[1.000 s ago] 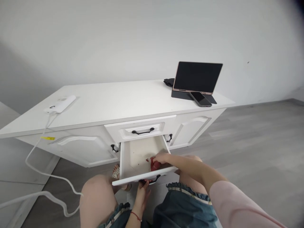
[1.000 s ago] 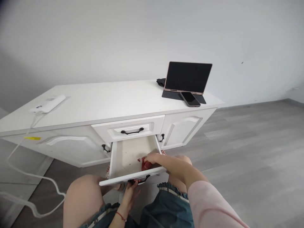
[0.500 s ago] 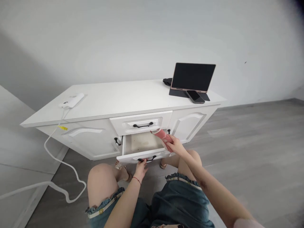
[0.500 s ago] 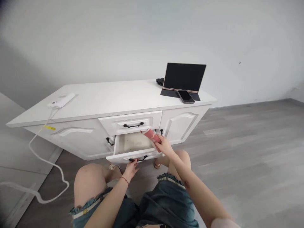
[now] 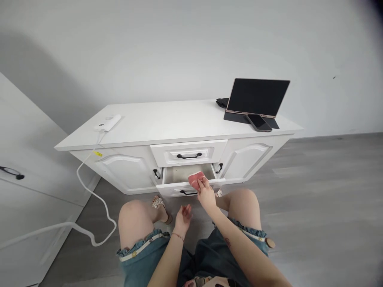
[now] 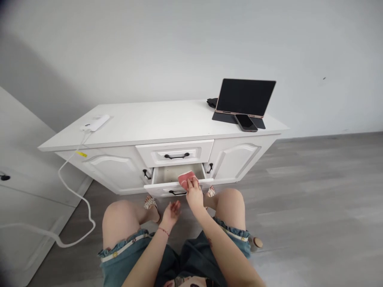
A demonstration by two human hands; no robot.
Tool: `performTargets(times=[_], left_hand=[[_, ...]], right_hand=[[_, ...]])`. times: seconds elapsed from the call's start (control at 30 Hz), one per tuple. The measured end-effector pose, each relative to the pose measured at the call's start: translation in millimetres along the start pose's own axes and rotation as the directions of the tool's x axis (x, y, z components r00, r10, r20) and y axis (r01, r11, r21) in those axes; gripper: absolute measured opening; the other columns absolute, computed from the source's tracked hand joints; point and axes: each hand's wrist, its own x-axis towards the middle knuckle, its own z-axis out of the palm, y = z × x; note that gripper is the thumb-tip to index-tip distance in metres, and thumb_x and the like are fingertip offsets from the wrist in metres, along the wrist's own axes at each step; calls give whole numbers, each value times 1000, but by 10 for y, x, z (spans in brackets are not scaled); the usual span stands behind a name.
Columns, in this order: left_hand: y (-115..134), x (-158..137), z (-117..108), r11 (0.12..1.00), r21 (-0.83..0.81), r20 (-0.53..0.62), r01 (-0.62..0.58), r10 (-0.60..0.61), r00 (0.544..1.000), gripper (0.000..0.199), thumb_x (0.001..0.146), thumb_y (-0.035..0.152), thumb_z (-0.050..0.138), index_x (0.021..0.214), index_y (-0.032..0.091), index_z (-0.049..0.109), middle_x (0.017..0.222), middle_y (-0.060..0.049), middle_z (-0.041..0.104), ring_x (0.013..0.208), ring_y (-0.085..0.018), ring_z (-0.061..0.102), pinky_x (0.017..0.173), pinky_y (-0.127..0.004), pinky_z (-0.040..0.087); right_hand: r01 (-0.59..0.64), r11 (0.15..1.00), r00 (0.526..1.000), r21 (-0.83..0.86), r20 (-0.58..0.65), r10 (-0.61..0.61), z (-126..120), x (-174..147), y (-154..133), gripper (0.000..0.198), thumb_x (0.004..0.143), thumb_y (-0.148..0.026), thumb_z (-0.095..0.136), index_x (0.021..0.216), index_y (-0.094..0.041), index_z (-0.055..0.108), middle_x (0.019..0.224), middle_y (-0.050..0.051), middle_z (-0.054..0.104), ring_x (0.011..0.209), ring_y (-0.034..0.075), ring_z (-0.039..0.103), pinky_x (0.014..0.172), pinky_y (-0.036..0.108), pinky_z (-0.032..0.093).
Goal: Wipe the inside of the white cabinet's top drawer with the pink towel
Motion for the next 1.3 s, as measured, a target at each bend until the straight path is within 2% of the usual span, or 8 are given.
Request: performTargets(times=[0.17,0.4,0.53,0.7,0.77,1.0,1.17,1.3], left_hand=[[-236,-143,-536,1000,12,-160,18,-16,987,23,84,14,54,63,22,52,58,-1,58,56,-15,60,69,-31,49],[-299,-37,-582,985,35,-68,-167,169,983,24,65,0,68,62,20,55,64,2,60,63,-12,61,76,-26,49],[-364,-79,-663,973,72,-46,-217,221,974,25,61,-3,69,61,19,58,64,2,60,65,-13,61,77,-26,49],[-384,-91,-636,973,84,10,-214,214,977,21,65,1,70,63,19,59,63,0,63,69,-18,65,81,-32,51],[-389,-102,-599,975,72,32,-209,207,978,20,67,1,69,66,19,61,67,-2,66,72,-18,67,84,-32,51],[-213,-167,-315,985,-48,66,-164,167,984,32,64,-7,60,80,22,60,91,-5,70,89,-16,68,83,-28,49],[150,-21,124,992,-52,107,-118,123,987,26,68,-5,55,74,20,59,80,-3,66,81,-15,66,76,-26,47],[328,90,368,997,-23,116,-67,70,991,20,74,1,54,68,20,57,75,-5,65,79,-17,64,77,-29,47]], right_hand=[[78,997,985,8,156,-79,73,38,-512,49,87,-18,49,136,-19,52,142,19,43,114,27,58,89,33,48],[274,960,925,59,256,-280,248,134,-1372,39,89,-20,51,128,-19,55,131,18,49,108,25,58,88,35,48],[386,921,890,63,239,-389,364,118,-1545,35,90,-26,52,125,-26,58,138,13,47,115,27,51,83,36,48],[588,808,798,-13,172,-578,545,-28,-1225,36,96,-23,41,128,-30,57,147,5,43,119,28,42,92,44,42],[594,803,796,-49,182,-578,600,-74,-1031,36,96,-22,39,127,-27,57,145,6,45,118,29,42,92,45,41],[439,885,893,-155,180,-412,590,-155,-349,34,94,-20,44,124,-25,60,135,11,51,112,29,45,88,44,41],[322,926,943,-194,153,-296,489,-205,-9,38,93,-17,43,126,-27,59,133,13,51,112,30,45,88,43,40],[165,963,985,-213,88,-149,370,-235,231,40,91,-15,43,125,-29,60,130,13,51,109,30,46,87,43,41]])
